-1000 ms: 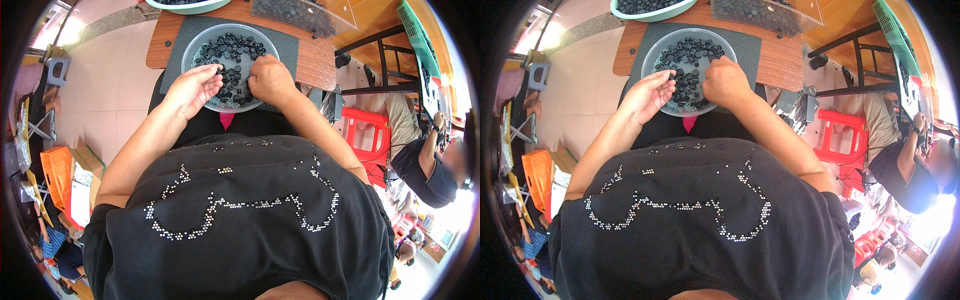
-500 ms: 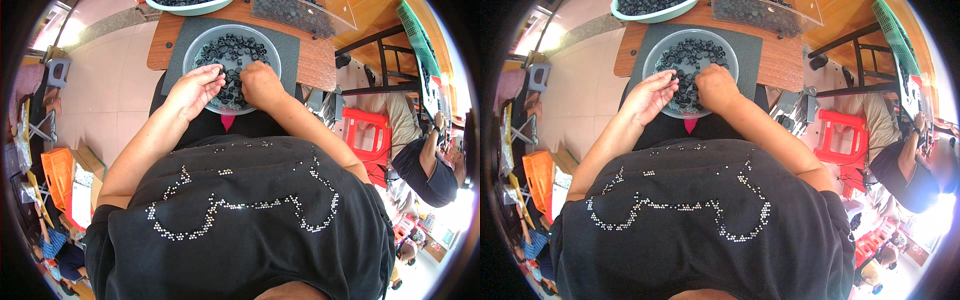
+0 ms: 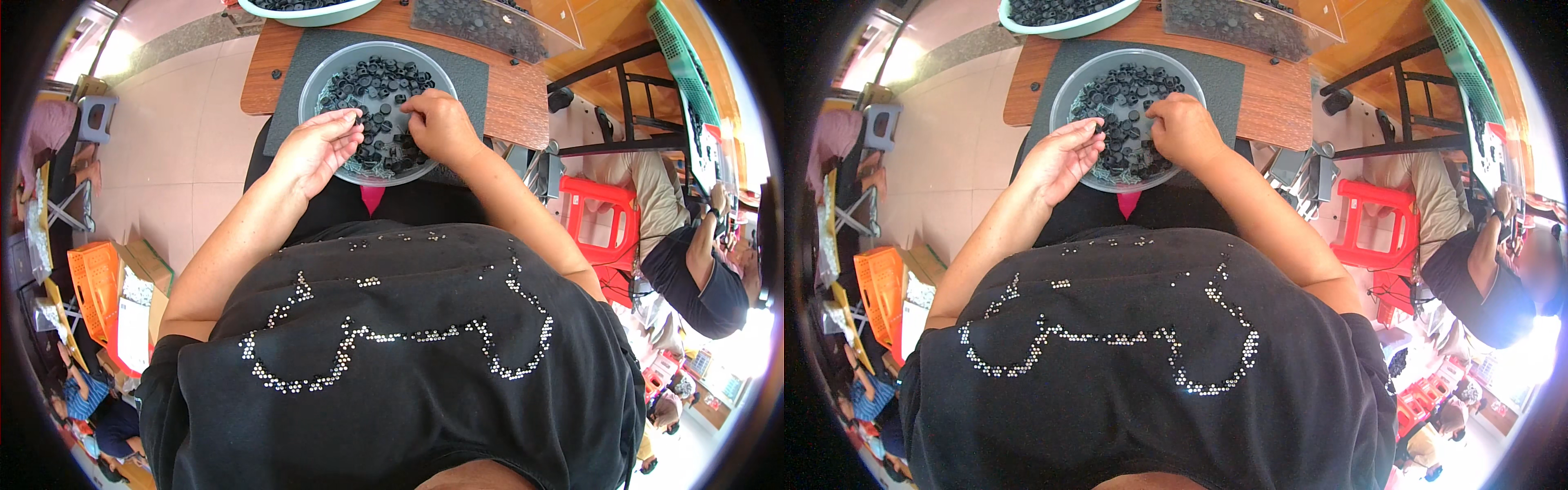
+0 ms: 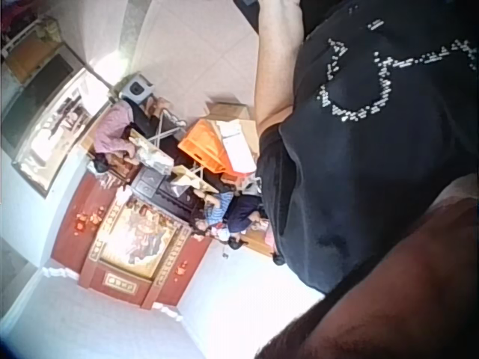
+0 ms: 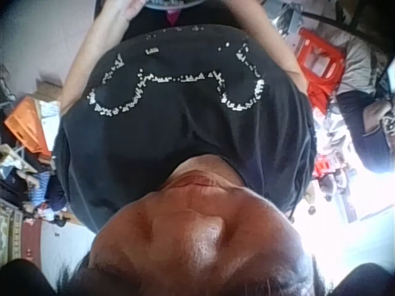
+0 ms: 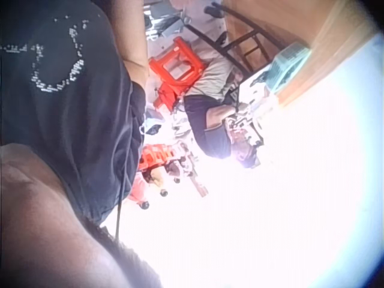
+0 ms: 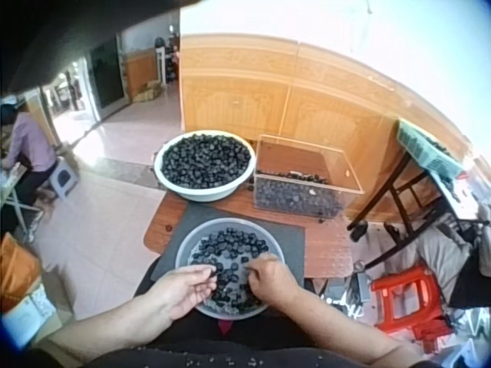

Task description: The person repeatedly takes small plastic caps and metal pins from a bowl and assembles them together by inserting the pins into the caps by hand.

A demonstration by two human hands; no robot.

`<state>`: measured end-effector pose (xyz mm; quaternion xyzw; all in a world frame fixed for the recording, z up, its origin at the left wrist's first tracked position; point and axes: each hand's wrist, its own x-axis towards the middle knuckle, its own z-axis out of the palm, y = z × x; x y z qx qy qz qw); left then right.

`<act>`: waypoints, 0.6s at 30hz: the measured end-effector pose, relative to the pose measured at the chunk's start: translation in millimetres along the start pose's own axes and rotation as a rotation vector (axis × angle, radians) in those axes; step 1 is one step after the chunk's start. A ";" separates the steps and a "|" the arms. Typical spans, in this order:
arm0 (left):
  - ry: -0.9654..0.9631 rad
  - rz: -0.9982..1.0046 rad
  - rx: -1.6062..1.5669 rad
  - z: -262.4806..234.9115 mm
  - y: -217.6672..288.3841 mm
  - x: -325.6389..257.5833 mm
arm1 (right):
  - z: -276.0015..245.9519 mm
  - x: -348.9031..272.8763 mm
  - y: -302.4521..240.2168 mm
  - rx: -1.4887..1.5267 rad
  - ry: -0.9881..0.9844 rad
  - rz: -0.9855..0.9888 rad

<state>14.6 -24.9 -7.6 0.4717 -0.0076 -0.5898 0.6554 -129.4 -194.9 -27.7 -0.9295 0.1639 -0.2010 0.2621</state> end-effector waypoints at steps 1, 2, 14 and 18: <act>0.003 -0.004 0.008 1.7 0.4 -0.4 | -1.5 0.7 -1.7 0.000 -0.001 0.000; 0.006 -0.009 0.016 2.4 0.4 -0.4 | -3.5 1.1 -4.2 0.065 0.001 0.063; 0.017 -0.015 0.032 4.6 -0.6 3.5 | 13.4 -1.1 -12.8 -0.113 -0.098 -0.145; 0.010 -0.020 0.039 4.7 -0.4 2.6 | 16.3 -0.8 -11.1 -0.081 -0.109 -0.136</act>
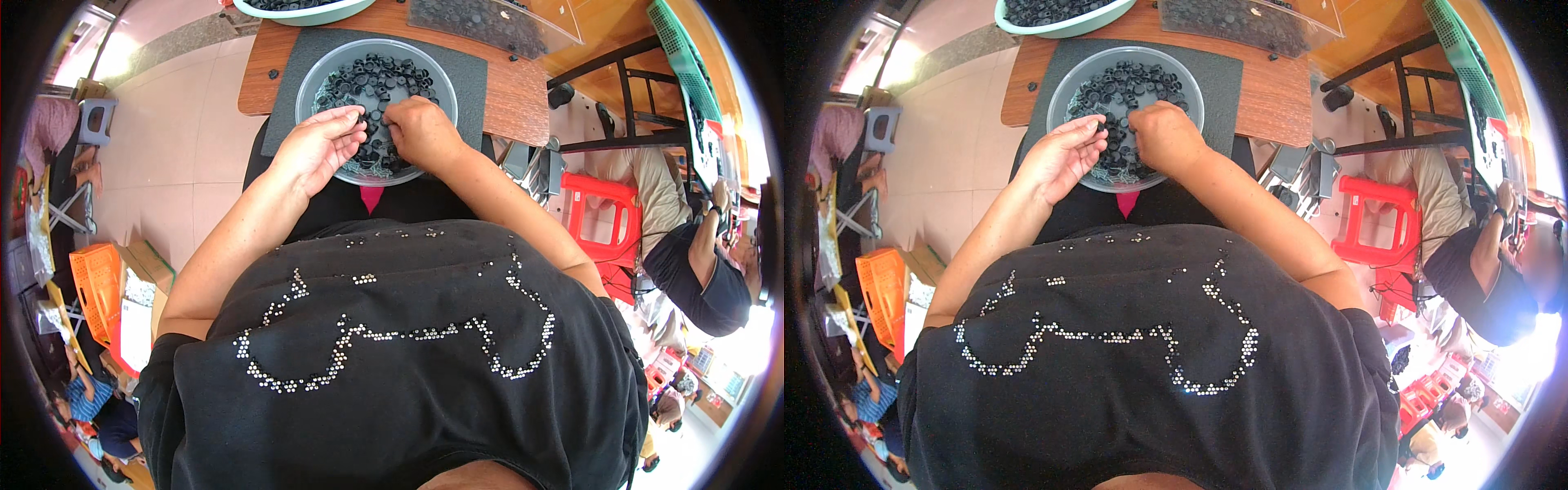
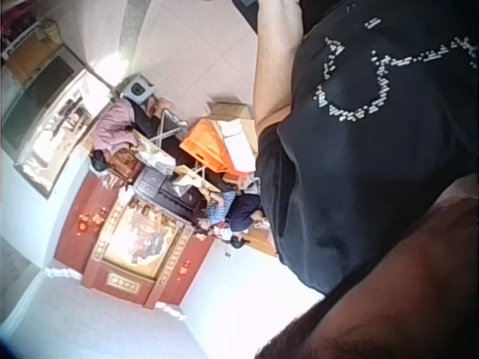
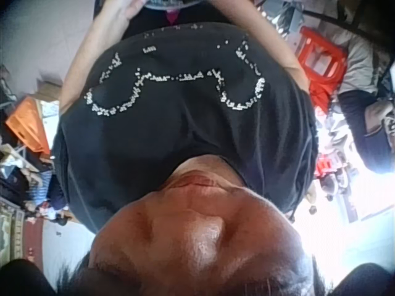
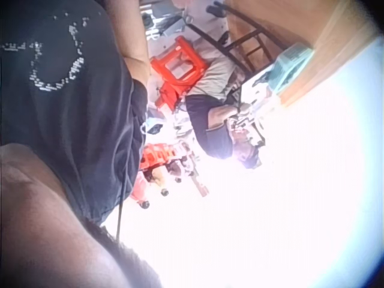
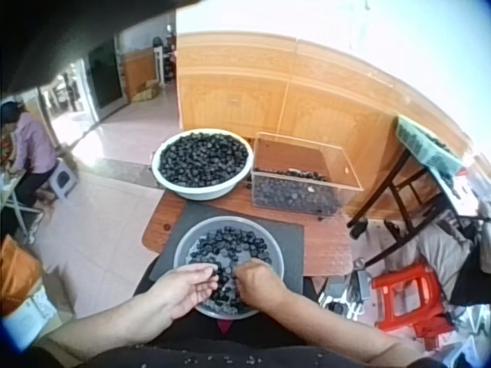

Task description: The person repeatedly takes small plastic caps and metal pins from a bowl and assembles them together by inserting the pins into the caps by hand.

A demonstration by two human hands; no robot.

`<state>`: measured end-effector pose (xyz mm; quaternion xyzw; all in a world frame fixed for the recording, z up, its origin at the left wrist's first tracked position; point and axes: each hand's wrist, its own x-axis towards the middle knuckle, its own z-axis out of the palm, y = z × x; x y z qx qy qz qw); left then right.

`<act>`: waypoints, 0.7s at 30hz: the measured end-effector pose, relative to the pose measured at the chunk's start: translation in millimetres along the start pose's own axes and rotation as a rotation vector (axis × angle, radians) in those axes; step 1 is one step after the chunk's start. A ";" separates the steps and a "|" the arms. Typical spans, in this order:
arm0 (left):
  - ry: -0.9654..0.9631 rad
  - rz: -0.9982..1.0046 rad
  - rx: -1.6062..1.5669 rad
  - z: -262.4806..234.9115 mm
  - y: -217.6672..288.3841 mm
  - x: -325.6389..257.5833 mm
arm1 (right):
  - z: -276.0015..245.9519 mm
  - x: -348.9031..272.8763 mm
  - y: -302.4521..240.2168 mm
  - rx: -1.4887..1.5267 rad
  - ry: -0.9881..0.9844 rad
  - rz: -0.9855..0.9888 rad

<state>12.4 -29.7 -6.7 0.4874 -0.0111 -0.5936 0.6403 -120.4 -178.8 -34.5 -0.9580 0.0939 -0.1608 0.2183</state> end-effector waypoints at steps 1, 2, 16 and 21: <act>0.001 0.000 0.001 0.8 0.4 -0.5 | -0.8 0.2 -0.6 0.022 0.018 0.019; 0.002 0.000 0.001 1.3 0.7 -0.8 | -0.3 -0.2 1.1 0.022 0.019 0.019; -0.105 -0.070 -0.116 14.8 0.5 -4.6 | -27.6 0.8 -22.2 0.903 0.049 0.338; -0.139 -0.064 -0.147 16.5 1.5 -7.1 | -39.0 0.2 -31.1 1.029 0.094 0.357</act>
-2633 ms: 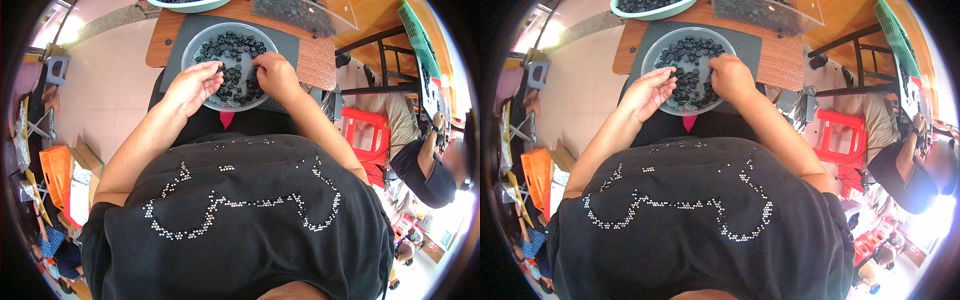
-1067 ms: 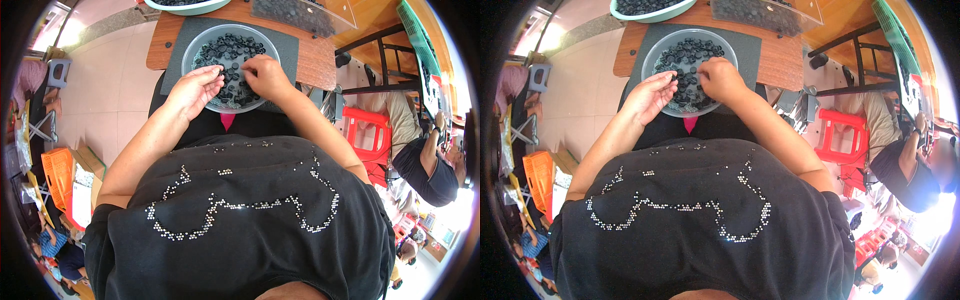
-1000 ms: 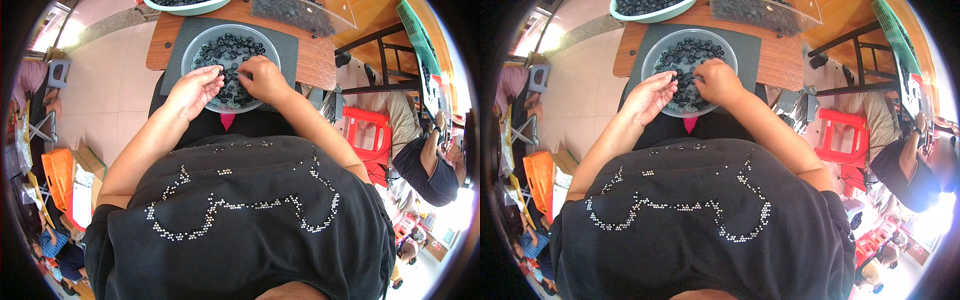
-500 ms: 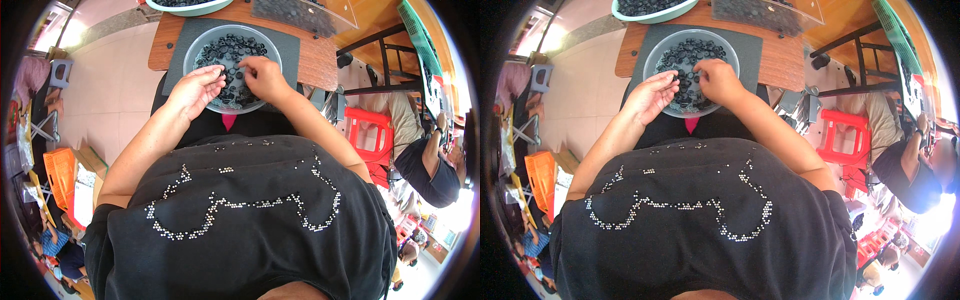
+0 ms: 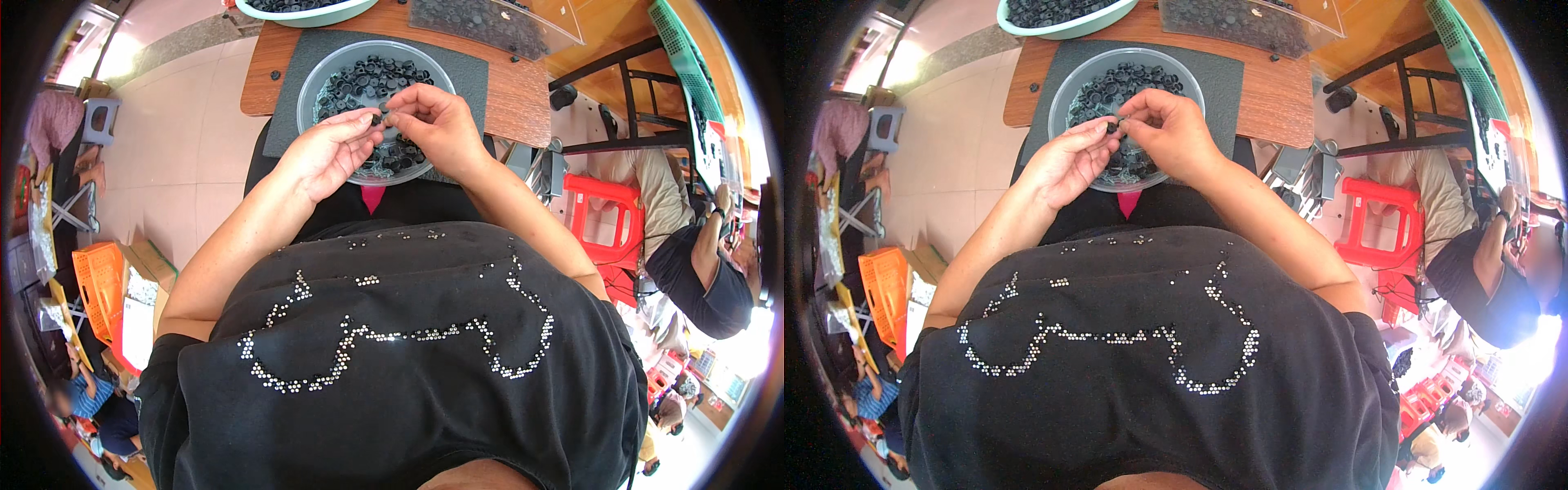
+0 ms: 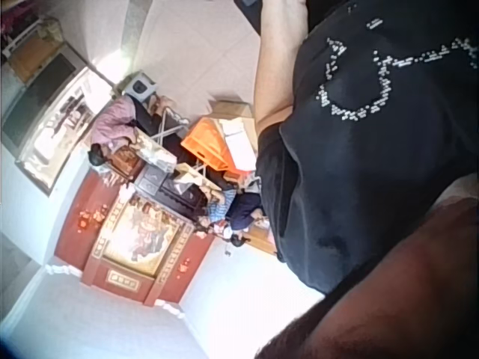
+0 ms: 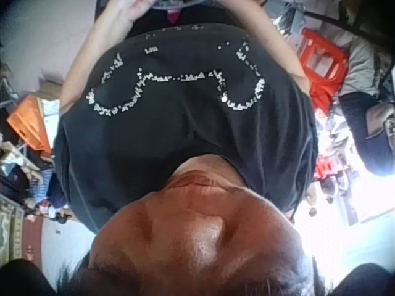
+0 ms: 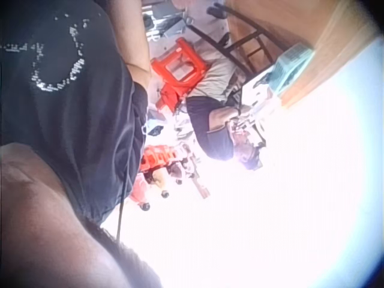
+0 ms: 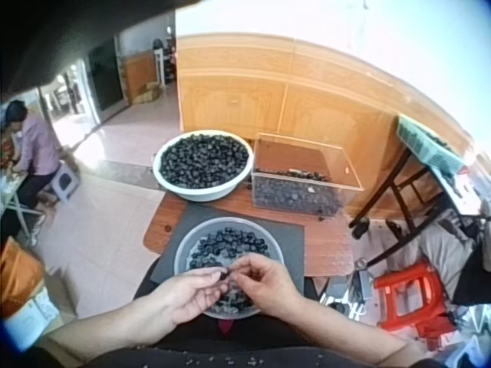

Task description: The person repeatedly takes small plastic caps and metal pins from a bowl and assembles them together by inserting the pins into the caps by hand.

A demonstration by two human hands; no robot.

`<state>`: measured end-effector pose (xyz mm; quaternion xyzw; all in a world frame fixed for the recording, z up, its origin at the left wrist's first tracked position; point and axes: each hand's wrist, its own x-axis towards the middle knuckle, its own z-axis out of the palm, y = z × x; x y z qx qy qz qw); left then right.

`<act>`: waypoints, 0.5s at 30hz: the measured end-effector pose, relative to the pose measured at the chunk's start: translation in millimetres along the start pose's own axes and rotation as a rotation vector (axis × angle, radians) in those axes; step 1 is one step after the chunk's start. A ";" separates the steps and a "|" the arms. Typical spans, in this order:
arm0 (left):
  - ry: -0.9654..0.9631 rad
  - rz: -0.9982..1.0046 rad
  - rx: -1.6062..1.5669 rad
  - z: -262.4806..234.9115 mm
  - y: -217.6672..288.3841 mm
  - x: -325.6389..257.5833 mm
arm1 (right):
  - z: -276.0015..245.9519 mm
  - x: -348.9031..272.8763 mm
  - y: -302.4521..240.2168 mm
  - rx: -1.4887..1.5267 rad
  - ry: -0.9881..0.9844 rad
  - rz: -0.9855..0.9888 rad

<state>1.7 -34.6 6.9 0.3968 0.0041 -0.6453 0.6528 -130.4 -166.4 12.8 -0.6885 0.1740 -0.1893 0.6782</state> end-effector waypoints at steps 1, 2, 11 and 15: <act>-0.006 -0.001 0.001 0.2 0.0 -0.7 | -1.0 -0.4 -1.1 -0.020 0.017 0.013; -0.013 -0.001 0.001 0.4 0.0 -1.2 | -1.8 -0.5 -2.2 -0.041 0.034 0.025; -0.034 0.012 0.015 7.5 -0.6 -4.8 | -5.2 0.1 0.6 -0.052 -0.036 0.048; -0.029 0.017 0.029 8.9 -1.5 -7.2 | -5.0 -1.1 1.1 -0.057 -0.029 0.056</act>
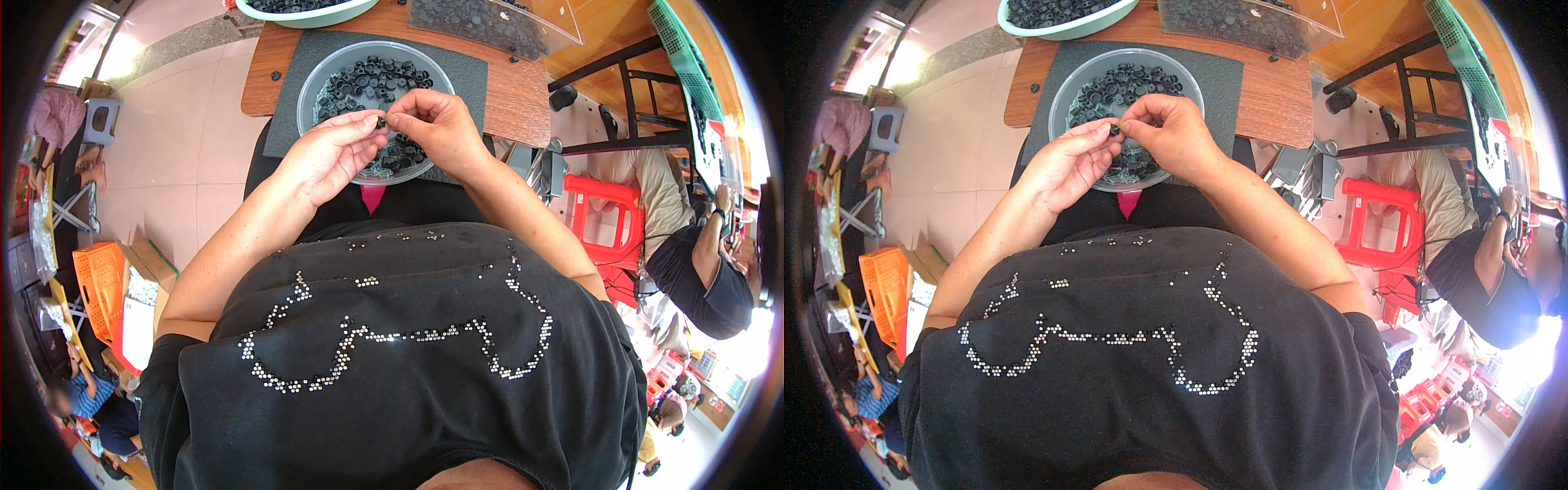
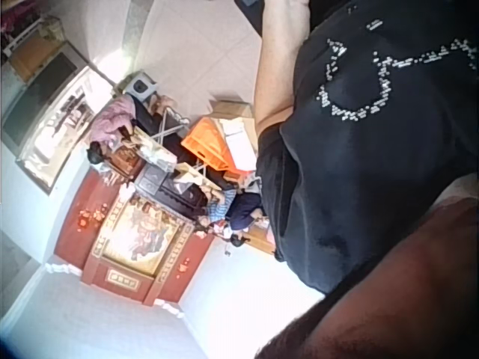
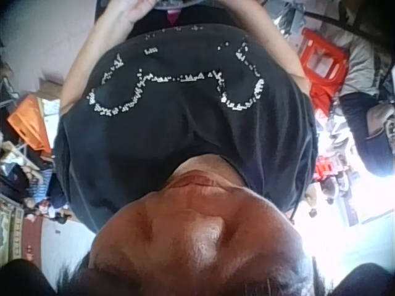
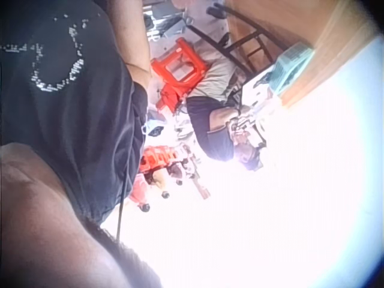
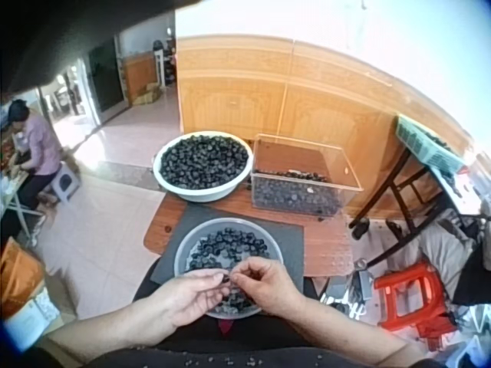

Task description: The person repeatedly takes small plastic caps and metal pins from a bowl and assembles them together by inserting the pins into the caps by hand.

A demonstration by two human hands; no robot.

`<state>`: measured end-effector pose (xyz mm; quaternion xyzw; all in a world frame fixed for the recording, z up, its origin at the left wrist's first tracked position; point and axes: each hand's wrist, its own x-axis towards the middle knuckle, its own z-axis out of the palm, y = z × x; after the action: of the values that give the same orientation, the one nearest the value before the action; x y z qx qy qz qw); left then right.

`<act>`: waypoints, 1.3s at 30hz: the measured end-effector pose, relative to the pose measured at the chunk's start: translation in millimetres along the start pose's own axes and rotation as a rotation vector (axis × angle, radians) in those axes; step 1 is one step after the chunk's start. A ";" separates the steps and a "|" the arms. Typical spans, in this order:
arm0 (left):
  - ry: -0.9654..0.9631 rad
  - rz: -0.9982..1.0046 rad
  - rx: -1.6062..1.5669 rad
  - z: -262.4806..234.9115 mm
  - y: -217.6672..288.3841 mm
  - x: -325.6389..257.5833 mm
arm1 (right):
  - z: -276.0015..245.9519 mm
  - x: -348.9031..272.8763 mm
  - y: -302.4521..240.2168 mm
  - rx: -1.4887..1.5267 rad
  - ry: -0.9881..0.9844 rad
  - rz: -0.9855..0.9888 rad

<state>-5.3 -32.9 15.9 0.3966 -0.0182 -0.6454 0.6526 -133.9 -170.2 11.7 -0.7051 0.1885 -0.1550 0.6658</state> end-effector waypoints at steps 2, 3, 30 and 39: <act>-0.007 0.003 0.010 1.5 0.4 -1.0 | 0.1 -0.4 -1.5 -0.001 0.004 0.013; -0.007 0.002 0.010 1.4 0.0 -0.6 | 0.5 -1.4 -4.2 0.000 0.005 0.014; -0.002 0.069 0.063 8.9 -9.7 1.8 | 7.1 -6.5 1.4 -0.505 0.118 -0.581; 0.173 0.521 1.395 -16.1 3.0 35.4 | -46.2 8.4 9.5 0.263 0.252 0.044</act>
<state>11.6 -55.8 -10.8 0.7504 -0.4652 -0.2753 0.3806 -148.8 -215.3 5.0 -0.5826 0.2636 -0.2508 0.7268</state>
